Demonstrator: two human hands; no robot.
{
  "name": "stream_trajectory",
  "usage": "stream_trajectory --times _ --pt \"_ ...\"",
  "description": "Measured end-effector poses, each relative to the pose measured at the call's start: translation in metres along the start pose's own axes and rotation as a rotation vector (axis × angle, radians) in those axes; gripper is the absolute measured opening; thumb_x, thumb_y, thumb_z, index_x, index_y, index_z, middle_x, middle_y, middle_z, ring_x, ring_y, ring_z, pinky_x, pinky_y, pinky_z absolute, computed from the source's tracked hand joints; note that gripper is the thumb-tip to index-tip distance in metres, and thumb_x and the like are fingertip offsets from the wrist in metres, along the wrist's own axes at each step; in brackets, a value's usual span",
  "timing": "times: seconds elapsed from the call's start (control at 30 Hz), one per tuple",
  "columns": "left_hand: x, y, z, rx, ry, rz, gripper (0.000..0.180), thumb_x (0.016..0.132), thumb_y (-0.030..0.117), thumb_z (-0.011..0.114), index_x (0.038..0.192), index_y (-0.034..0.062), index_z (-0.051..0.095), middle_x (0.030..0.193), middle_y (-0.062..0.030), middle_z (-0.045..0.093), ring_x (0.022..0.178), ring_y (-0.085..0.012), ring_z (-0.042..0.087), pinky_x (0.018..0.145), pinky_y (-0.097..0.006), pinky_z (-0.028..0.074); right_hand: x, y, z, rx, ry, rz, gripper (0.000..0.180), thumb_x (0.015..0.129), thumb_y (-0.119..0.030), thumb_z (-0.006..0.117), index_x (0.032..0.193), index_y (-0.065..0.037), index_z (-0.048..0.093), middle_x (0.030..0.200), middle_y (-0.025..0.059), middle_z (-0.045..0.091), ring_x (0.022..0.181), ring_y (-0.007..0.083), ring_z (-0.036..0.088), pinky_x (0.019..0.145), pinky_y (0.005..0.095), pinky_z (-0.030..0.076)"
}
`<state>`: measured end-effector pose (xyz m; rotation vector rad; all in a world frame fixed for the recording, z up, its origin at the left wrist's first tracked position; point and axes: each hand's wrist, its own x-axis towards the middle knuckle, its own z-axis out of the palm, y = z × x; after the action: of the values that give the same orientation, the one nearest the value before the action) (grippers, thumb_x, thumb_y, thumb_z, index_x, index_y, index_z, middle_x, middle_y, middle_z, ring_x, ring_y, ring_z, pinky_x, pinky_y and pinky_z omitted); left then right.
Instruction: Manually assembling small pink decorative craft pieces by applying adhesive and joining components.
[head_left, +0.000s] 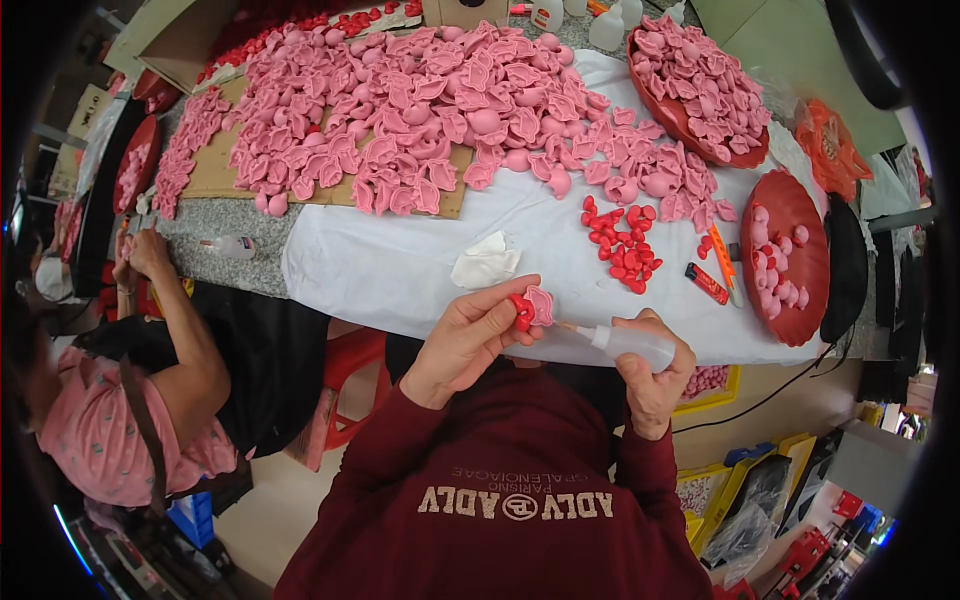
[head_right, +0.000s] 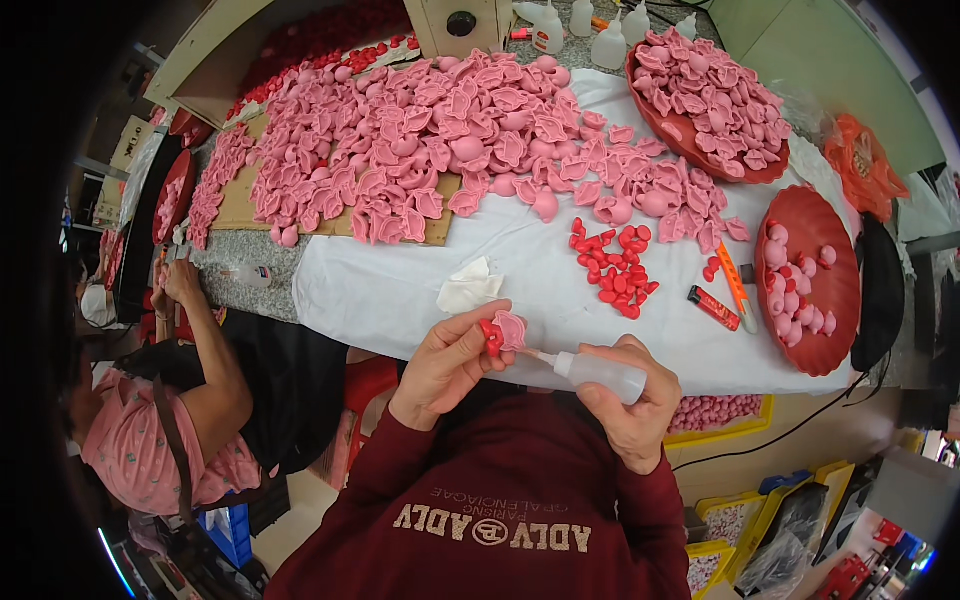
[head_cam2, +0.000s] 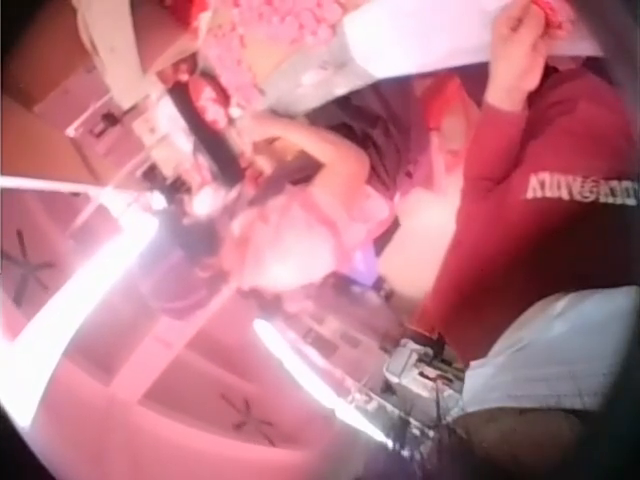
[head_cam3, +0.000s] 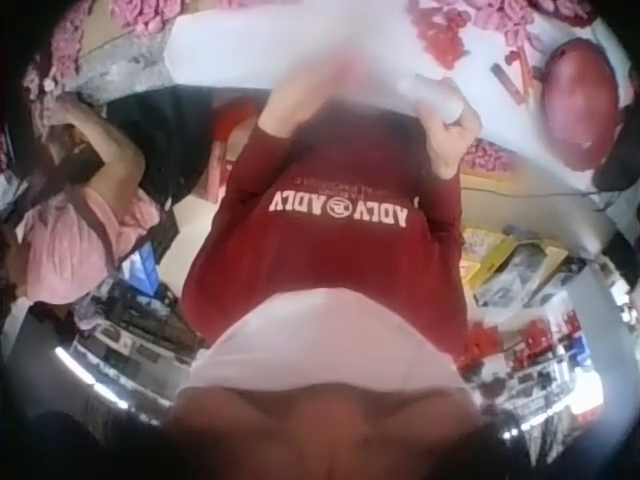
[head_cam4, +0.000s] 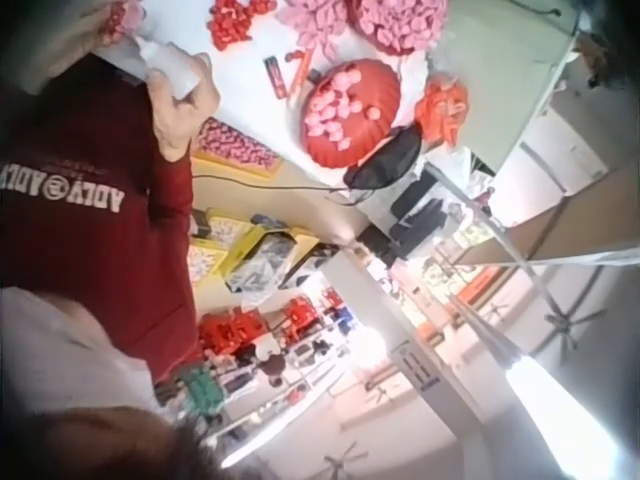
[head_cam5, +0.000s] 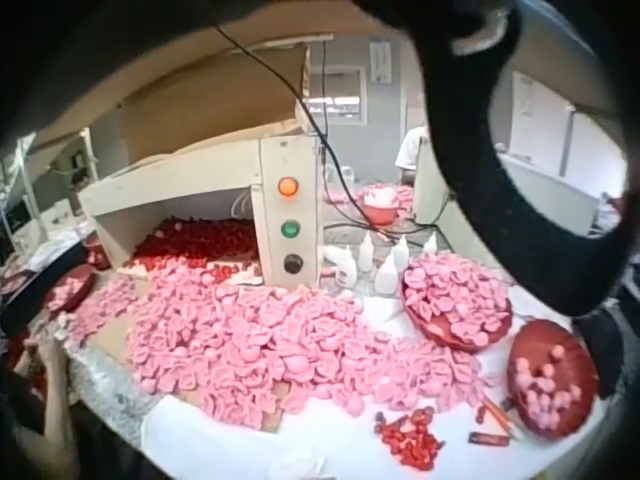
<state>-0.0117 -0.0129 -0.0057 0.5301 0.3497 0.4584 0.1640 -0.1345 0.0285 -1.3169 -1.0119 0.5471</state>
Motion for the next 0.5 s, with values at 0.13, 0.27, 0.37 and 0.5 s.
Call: stream_trajectory --times 0.13,0.27,0.37,0.5 --pt "0.0 -0.0009 0.0011 0.016 0.016 -0.003 0.037 0.091 0.011 0.046 0.126 -0.0014 0.041 0.104 -0.0097 0.056 0.084 -0.0149 0.057 0.073 -0.024 0.048 0.0 -0.0029 0.0007 0.015 -0.024 0.15 0.025 0.07 -0.011 0.068 0.09 0.003 0.063 0.064 0.0025 0.05 0.056 0.0081 0.041 0.051 0.0212 0.031" --pt "0.0003 -0.0024 0.002 0.024 0.034 0.001 0.037 0.091 0.01 0.046 0.125 -0.0018 0.041 0.102 -0.0113 0.057 0.082 -0.0168 0.058 0.074 -0.026 0.048 0.0018 -0.005 0.0015 0.005 -0.041 0.191 0.025 0.07 -0.011 0.068 0.09 0.003 0.063 0.064 0.0025 0.051 0.056 0.0083 0.042 0.05 0.0216 0.032" --pt "0.0002 -0.0029 0.0025 0.035 0.052 0.007 0.037 0.091 0.009 0.045 0.126 -0.0023 0.041 0.1 -0.0131 0.058 0.08 -0.0187 0.059 0.073 -0.028 0.05 0.0027 -0.0047 0.0029 -0.011 -0.053 0.212 0.024 0.07 -0.011 0.068 0.09 0.003 0.063 0.064 0.0025 0.05 0.056 0.0084 0.042 0.05 0.0218 0.032" --pt "0.0001 -0.003 0.0009 0.048 0.043 0.009 0.037 0.091 0.009 0.045 0.125 -0.0023 0.041 0.102 -0.0135 0.058 0.081 -0.0188 0.059 0.073 -0.028 0.05 0.0023 -0.0013 0.0002 -0.019 -0.074 0.183 0.024 0.071 -0.011 0.067 0.089 0.004 0.063 0.064 0.0023 0.05 0.055 0.0084 0.042 0.05 0.0218 0.032"
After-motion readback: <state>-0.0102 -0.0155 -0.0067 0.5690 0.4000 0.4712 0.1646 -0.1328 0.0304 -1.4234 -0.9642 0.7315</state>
